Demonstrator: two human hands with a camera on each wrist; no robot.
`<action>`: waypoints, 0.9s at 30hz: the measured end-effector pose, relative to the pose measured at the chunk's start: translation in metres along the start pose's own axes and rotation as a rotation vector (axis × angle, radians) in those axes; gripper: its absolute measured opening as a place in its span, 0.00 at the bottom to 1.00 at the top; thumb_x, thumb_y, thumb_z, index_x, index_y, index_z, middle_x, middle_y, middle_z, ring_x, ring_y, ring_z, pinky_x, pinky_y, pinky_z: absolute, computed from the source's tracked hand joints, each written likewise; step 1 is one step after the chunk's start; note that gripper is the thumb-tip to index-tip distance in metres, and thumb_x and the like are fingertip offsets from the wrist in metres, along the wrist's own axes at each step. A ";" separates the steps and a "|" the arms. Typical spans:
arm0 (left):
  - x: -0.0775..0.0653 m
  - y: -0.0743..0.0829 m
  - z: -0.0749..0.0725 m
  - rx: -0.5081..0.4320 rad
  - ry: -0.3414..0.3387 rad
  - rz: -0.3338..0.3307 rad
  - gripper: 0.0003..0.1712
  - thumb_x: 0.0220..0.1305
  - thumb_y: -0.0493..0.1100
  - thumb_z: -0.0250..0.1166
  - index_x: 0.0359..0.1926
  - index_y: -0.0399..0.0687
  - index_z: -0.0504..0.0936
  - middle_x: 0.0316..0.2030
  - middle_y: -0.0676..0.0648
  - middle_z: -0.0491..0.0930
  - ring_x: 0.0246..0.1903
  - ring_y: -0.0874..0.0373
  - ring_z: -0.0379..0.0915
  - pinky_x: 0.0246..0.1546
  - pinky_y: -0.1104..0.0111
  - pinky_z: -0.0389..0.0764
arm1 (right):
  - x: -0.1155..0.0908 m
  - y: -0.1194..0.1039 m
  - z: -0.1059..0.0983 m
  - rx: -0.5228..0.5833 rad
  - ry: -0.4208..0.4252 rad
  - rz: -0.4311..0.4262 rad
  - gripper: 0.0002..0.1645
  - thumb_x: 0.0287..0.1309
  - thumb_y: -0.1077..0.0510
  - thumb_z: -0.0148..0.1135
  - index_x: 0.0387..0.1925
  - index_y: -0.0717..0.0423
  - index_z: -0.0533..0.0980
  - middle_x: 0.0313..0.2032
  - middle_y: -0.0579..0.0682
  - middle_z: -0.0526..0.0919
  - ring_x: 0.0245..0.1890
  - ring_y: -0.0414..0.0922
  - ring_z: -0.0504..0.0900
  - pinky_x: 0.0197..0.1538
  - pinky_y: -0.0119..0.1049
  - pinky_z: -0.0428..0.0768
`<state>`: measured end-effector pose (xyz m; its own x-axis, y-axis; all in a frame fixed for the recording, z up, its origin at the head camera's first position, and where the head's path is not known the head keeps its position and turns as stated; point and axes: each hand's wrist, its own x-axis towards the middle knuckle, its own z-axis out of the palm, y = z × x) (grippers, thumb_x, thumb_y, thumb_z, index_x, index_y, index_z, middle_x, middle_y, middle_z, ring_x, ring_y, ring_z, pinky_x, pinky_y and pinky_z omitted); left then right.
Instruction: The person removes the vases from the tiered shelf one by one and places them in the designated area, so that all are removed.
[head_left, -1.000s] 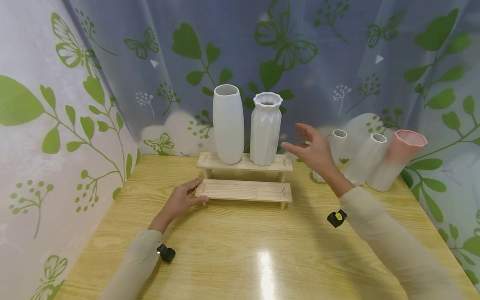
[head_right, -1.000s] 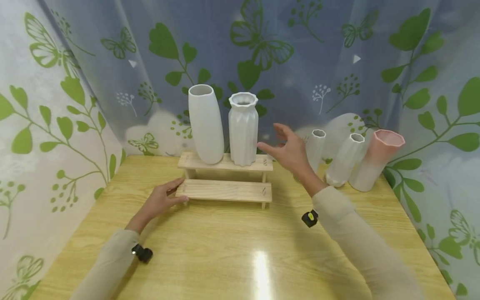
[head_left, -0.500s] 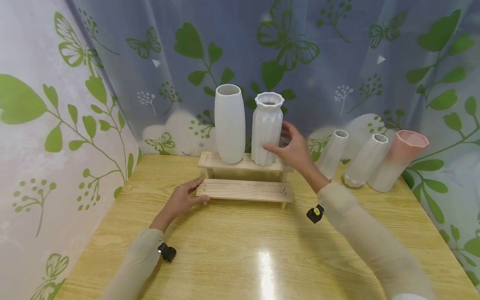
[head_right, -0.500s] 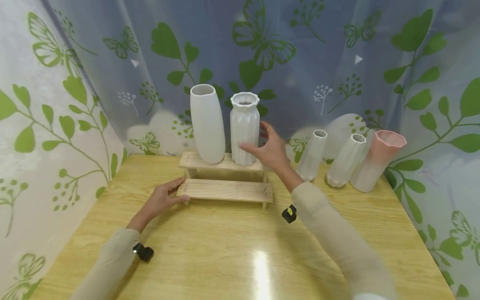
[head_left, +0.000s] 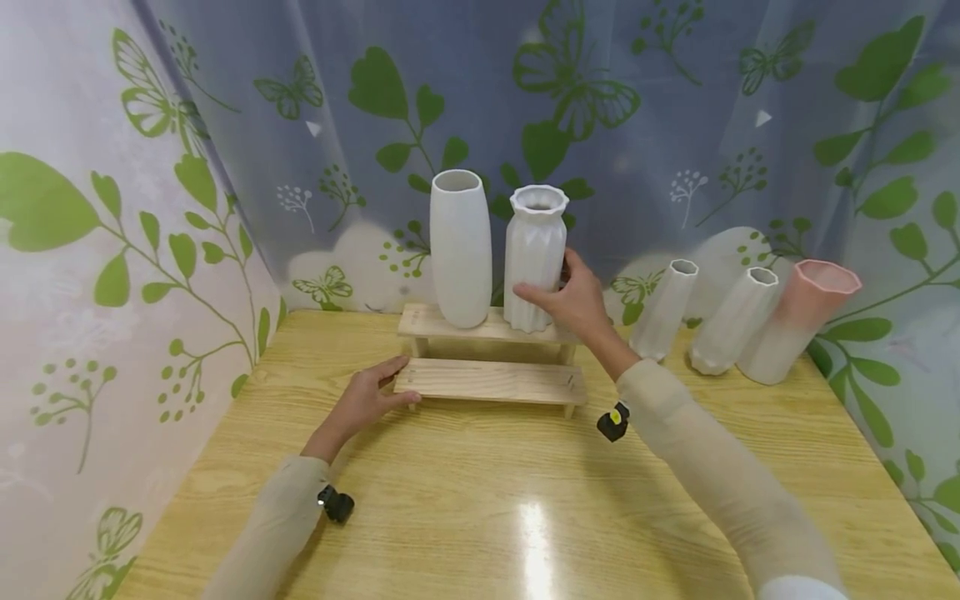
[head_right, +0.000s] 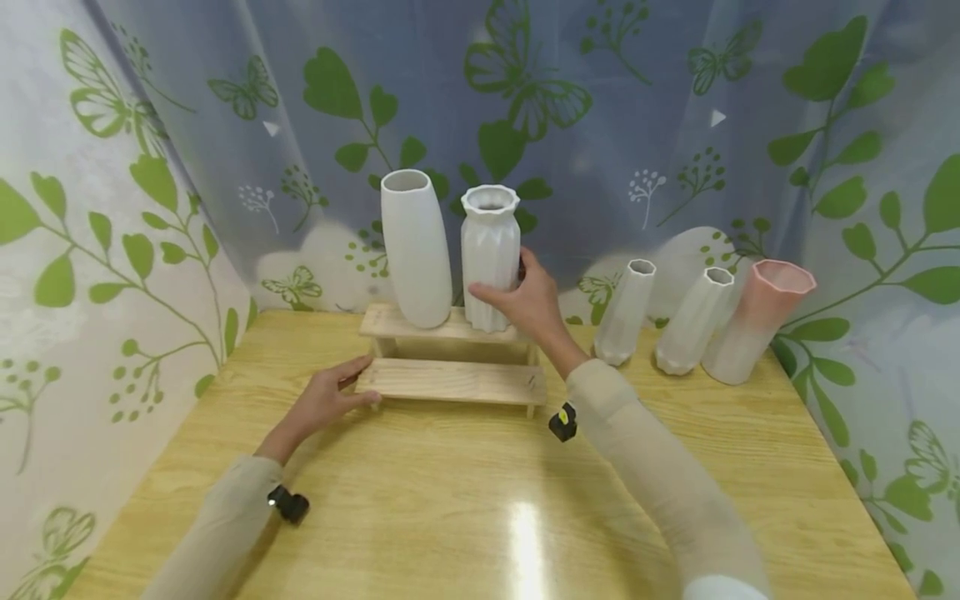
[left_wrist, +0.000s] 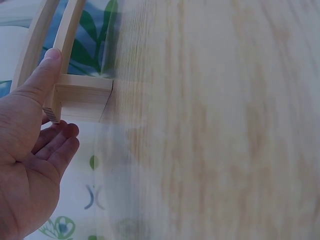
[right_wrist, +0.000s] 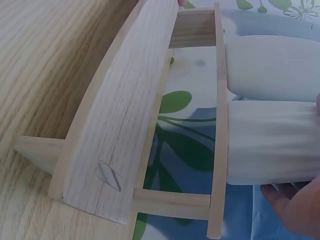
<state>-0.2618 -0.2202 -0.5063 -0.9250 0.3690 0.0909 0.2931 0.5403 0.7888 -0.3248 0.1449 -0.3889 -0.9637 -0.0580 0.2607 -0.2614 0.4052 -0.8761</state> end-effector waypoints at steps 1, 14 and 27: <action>0.000 0.000 0.000 -0.003 0.000 0.000 0.49 0.64 0.53 0.73 0.77 0.39 0.61 0.76 0.37 0.60 0.74 0.42 0.59 0.70 0.55 0.71 | 0.000 0.000 0.000 -0.003 0.002 -0.001 0.54 0.51 0.38 0.79 0.73 0.53 0.64 0.63 0.56 0.76 0.60 0.55 0.78 0.58 0.56 0.83; 0.000 -0.004 0.001 -0.017 0.006 0.007 0.50 0.63 0.56 0.72 0.78 0.40 0.61 0.76 0.37 0.60 0.74 0.42 0.59 0.70 0.54 0.71 | 0.001 -0.003 -0.001 -0.029 0.002 0.011 0.53 0.51 0.39 0.79 0.71 0.56 0.65 0.63 0.58 0.77 0.61 0.56 0.78 0.60 0.56 0.83; 0.001 -0.005 0.002 -0.019 0.007 -0.003 0.50 0.63 0.56 0.72 0.77 0.38 0.62 0.76 0.38 0.61 0.74 0.43 0.59 0.71 0.55 0.71 | -0.001 -0.007 -0.001 -0.057 0.046 0.014 0.52 0.50 0.40 0.80 0.69 0.57 0.67 0.61 0.58 0.79 0.59 0.56 0.80 0.58 0.55 0.84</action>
<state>-0.2638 -0.2213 -0.5117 -0.9275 0.3619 0.0933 0.2860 0.5267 0.8005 -0.3218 0.1436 -0.3830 -0.9633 -0.0106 0.2681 -0.2431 0.4573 -0.8554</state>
